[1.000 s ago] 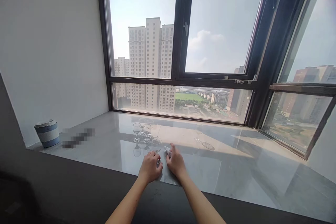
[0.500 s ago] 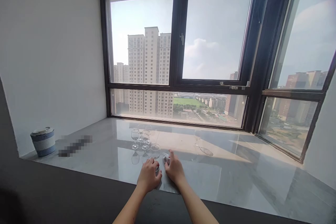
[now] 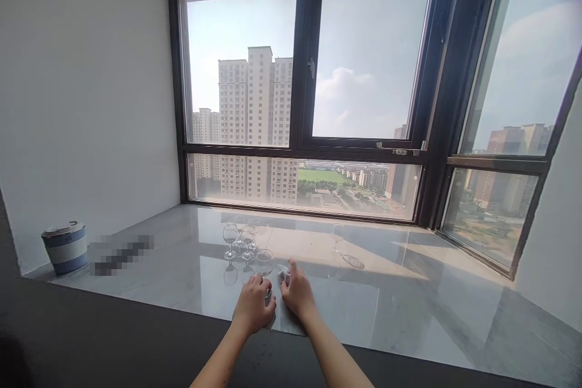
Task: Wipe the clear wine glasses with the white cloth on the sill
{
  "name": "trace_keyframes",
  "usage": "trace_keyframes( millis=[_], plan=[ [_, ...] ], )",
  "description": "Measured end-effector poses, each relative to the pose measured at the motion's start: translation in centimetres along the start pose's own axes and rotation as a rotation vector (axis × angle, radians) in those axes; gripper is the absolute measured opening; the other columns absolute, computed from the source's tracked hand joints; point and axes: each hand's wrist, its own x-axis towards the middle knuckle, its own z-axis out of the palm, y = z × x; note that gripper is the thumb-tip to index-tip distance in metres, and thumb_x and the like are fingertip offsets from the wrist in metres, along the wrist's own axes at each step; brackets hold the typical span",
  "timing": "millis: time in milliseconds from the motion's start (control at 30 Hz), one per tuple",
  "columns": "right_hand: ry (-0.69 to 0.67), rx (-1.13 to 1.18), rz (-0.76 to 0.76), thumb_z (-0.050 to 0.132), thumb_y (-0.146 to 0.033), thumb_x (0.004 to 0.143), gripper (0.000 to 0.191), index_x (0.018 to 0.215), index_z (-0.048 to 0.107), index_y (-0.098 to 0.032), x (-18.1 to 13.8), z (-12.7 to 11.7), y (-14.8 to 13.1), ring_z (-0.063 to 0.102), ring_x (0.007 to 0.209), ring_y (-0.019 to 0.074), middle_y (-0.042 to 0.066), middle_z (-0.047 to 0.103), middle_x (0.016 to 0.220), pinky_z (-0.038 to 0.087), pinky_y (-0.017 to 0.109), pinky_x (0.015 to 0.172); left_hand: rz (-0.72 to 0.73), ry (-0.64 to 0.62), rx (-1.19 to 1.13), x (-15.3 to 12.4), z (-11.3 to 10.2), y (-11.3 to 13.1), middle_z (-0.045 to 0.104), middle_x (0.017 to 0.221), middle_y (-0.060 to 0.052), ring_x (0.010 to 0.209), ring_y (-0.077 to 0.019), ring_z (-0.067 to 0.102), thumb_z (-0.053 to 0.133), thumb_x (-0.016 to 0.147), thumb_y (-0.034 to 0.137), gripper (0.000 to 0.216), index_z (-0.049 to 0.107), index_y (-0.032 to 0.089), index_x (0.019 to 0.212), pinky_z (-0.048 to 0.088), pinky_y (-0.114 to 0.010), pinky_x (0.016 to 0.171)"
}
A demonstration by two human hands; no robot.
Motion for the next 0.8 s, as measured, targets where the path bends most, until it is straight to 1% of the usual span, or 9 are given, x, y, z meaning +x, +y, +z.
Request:
trace_keyframes(
  millis=[167,400,600,800],
  plan=[
    [-0.003,-0.002,0.002,0.051,-0.012,0.080,0.060,0.139,0.040,-0.015,-0.02,-0.16,-0.11,0.061,0.099,0.0228,0.012,0.065,0.107,0.043,0.029,0.086,-0.001,0.000,0.017,-0.07,-0.12,0.09,0.059,0.104,-0.008,0.104,-0.0261,0.052,0.055,0.083,0.030,0.015,0.061,0.021,0.094,0.039,-0.035,0.087],
    [-0.009,-0.014,0.006,0.052,-0.012,0.079,0.060,0.138,0.040,-0.016,-0.02,-0.18,-0.19,0.061,0.100,0.0229,0.011,0.066,0.108,0.042,0.029,0.086,-0.027,-0.034,0.038,-0.10,-0.52,0.48,0.060,0.107,-0.009,0.106,-0.0258,0.052,0.055,0.083,0.030,0.016,0.062,0.022,0.096,0.038,-0.035,0.089],
    [-0.006,-0.033,-0.002,0.050,-0.012,0.079,0.059,0.137,0.040,-0.015,-0.03,-0.12,-0.15,0.059,0.099,0.0240,0.012,0.066,0.106,0.042,0.030,0.085,-0.010,-0.020,0.023,-0.10,-0.28,0.26,0.060,0.105,-0.008,0.104,-0.0259,0.053,0.054,0.083,0.030,0.017,0.062,0.021,0.095,0.039,-0.035,0.088],
    [-0.001,-0.038,-0.003,0.052,-0.013,0.079,0.056,0.135,0.042,-0.016,-0.05,-0.07,-0.10,0.060,0.099,0.0239,0.011,0.066,0.106,0.041,0.030,0.083,-0.040,-0.053,0.019,-0.09,-0.62,0.60,0.061,0.106,-0.010,0.107,-0.0269,0.053,0.053,0.084,0.030,0.017,0.062,0.021,0.096,0.038,-0.036,0.090]
  ],
)
